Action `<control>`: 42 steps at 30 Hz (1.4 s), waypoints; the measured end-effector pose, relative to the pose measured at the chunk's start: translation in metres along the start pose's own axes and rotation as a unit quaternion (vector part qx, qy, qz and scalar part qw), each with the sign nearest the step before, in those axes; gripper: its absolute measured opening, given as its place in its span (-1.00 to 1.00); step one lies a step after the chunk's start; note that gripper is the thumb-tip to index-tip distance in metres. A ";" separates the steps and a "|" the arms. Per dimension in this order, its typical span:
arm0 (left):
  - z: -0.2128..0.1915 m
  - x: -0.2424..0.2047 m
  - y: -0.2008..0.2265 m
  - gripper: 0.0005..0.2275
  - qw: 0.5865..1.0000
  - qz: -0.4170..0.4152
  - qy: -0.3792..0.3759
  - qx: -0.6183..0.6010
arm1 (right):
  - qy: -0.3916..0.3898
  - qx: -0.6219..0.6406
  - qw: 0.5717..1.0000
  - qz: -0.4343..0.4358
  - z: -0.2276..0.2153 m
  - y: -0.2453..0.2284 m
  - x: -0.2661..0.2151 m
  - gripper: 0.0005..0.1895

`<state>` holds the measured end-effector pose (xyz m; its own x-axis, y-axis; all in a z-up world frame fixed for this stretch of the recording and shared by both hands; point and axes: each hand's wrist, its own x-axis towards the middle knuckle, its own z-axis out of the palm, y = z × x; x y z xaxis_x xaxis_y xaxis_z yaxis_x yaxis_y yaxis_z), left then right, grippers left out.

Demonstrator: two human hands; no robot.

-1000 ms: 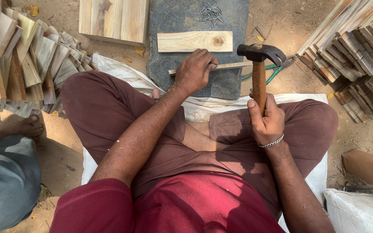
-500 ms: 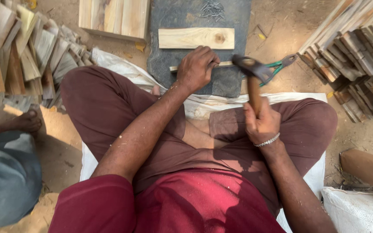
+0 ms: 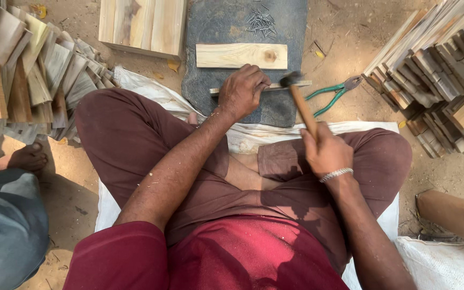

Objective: The person sits cross-legged on the ground and uses a hammer to drive nails into small wooden planks. They repeatedly pick up planks, align them, hammer nails, and stack the finished pieces.

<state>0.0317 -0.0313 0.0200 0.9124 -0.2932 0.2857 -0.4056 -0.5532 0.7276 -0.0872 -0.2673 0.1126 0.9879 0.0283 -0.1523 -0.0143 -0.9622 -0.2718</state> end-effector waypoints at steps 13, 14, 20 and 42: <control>-0.002 0.003 -0.003 -0.66 0.993 -0.094 -0.060 -0.033 | 0.041 0.079 0.996 -0.013 0.032 0.000 0.003 -0.72; -0.003 0.004 -0.006 -0.66 0.994 -0.089 -0.049 -0.042 | 0.063 0.131 0.989 -0.011 0.031 -0.003 0.005 -0.71; -0.001 0.004 -0.002 -0.67 0.990 -0.122 -0.072 -0.022 | 0.054 0.093 0.992 -0.069 0.018 -0.015 0.006 -0.70; 0.014 -0.006 -0.015 -0.67 0.993 -0.113 -0.022 -0.007 | -0.052 0.017 0.997 0.054 0.035 -0.012 0.017 -0.49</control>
<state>0.0317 -0.0326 -0.0011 0.9766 -0.1971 0.0860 -0.1893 -0.5983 0.7786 -0.0760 -0.2456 0.0800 0.9588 -0.0454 -0.2803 -0.1270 -0.9515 -0.2803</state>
